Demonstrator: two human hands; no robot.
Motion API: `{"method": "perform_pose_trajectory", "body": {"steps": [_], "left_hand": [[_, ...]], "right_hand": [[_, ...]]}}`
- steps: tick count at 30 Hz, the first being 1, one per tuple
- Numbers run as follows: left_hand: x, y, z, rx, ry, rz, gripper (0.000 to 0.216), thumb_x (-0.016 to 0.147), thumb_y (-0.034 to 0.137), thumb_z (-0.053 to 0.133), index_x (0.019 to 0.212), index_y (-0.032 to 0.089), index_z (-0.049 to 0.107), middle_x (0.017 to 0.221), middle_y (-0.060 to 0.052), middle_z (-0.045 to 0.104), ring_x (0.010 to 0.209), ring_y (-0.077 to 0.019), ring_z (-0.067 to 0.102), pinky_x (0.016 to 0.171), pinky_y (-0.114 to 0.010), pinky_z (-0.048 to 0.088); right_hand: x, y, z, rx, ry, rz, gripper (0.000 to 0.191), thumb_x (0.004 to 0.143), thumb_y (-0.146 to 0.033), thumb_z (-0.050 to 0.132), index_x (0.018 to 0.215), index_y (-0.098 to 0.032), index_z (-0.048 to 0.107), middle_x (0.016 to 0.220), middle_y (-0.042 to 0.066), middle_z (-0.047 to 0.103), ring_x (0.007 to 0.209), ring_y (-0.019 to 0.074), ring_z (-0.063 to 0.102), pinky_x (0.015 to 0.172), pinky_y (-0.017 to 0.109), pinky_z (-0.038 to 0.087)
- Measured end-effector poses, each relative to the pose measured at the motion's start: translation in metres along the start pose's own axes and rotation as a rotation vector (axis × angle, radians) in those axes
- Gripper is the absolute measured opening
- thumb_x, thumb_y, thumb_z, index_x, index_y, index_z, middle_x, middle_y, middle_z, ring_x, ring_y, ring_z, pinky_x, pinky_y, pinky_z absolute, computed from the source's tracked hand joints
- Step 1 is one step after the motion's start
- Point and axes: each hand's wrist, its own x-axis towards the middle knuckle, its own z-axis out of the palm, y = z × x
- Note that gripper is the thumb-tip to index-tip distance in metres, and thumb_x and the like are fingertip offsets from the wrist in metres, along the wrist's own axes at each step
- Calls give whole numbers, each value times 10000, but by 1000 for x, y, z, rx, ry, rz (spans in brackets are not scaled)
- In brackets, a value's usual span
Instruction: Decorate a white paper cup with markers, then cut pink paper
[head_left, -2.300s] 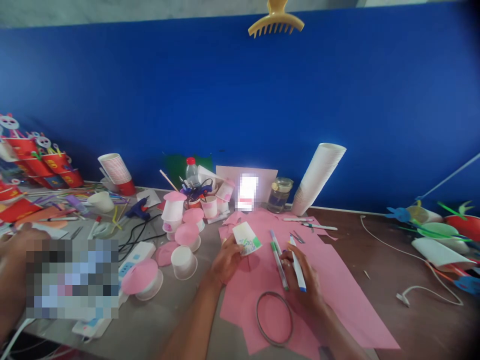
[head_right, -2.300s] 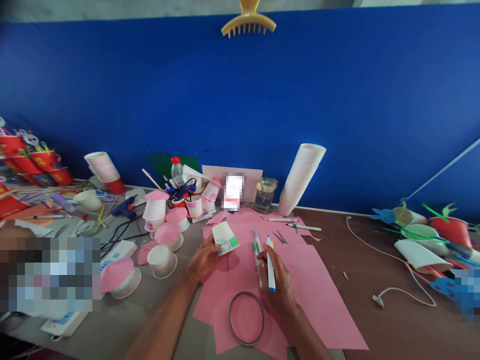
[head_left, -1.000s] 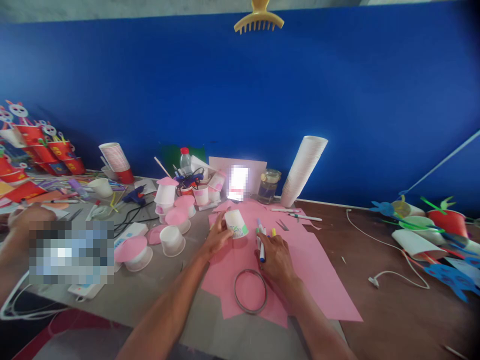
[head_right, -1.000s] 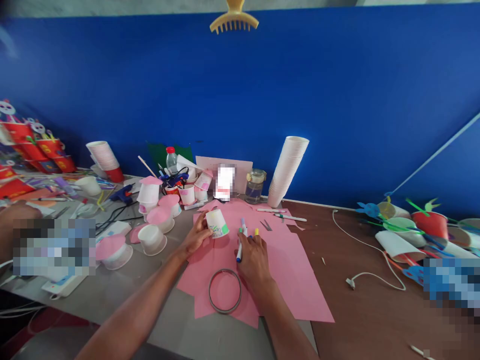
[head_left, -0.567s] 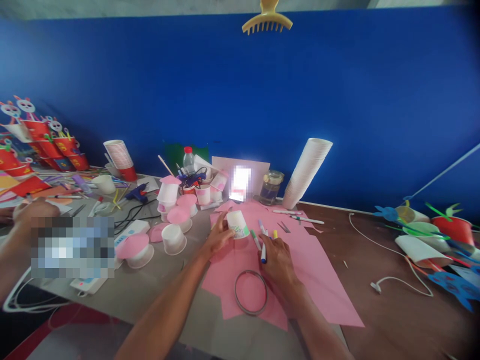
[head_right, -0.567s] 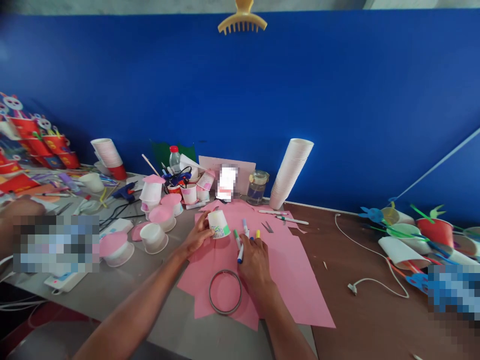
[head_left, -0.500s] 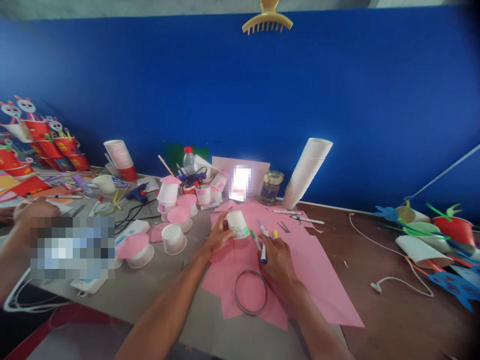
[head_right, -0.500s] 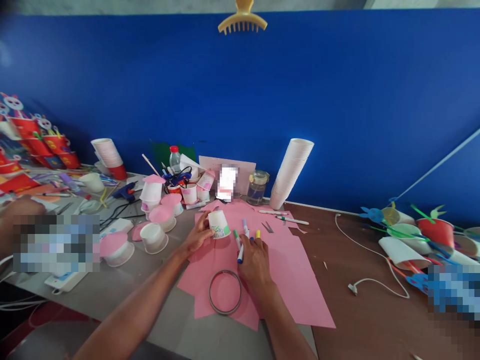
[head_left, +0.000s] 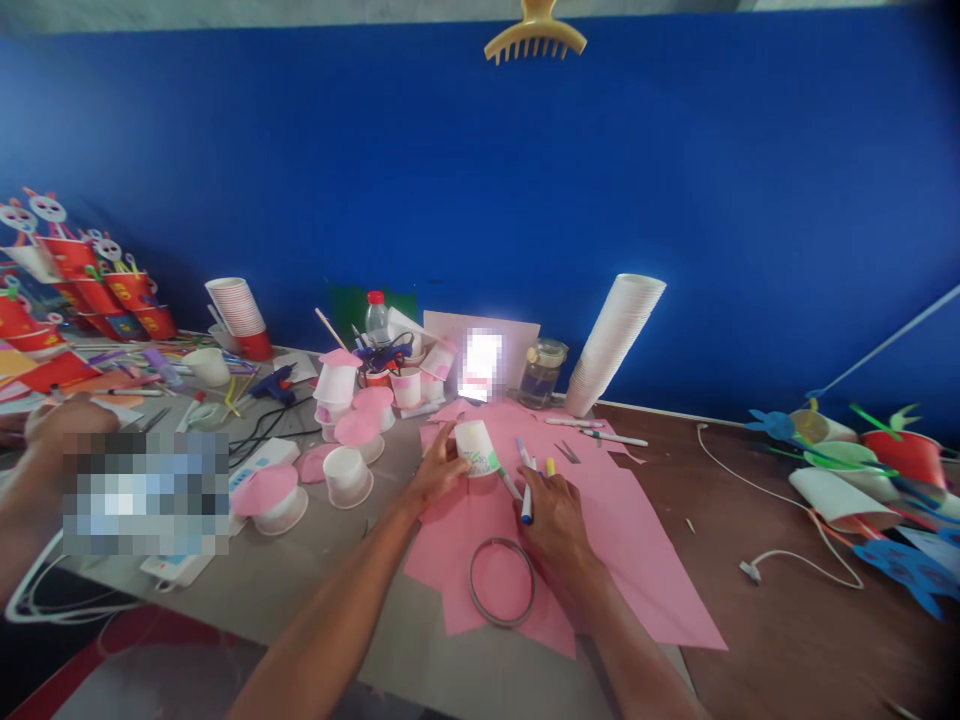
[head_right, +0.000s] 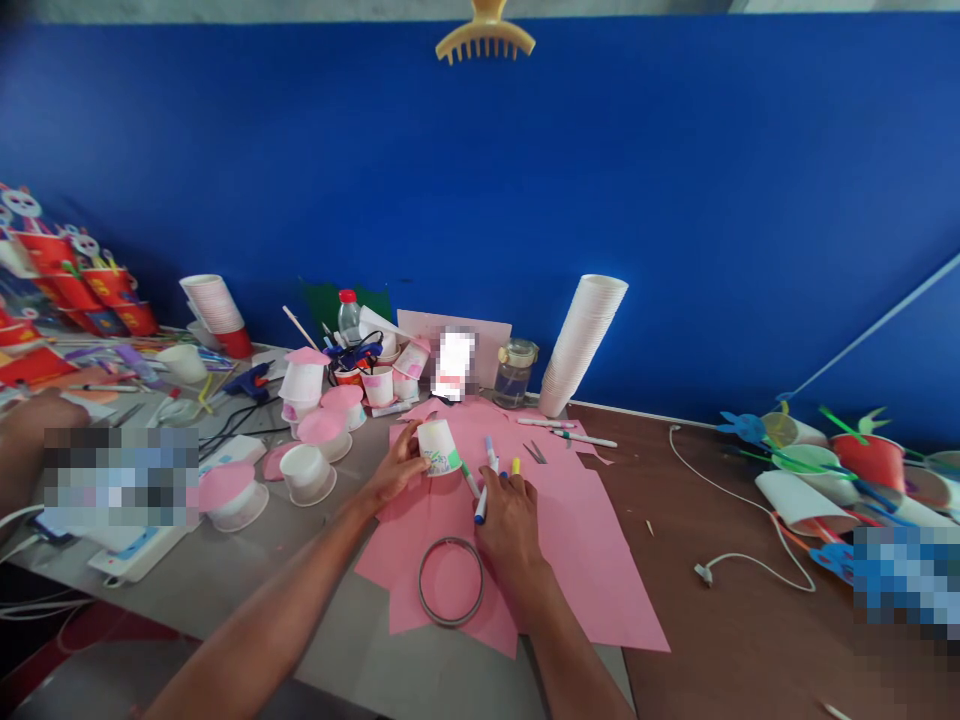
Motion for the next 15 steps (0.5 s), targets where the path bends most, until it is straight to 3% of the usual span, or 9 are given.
{"method": "perform_pose_trajectory", "body": {"steps": [7,15], "left_hand": [[1,-8,0,57,-21,62,784,595,38,675,1322,217,443,1096,-72,623,1002,-235,559,816,-334,450],[3,-10,-2,276,23,177,735,637,60,629,1328,175,406,1100,-90,631,1099,-262,549,950,-381,418]], "right_hand": [[0,-1,-2,-20,-40,-18,425,798,-126,558,1221,-152,583,987,122,719,972,307,582,884,412,339],[-1,1,1,32,144,8,398,791,-103,501,1178,-135,585,878,110,704,851,269,589,805,385,364]]}}
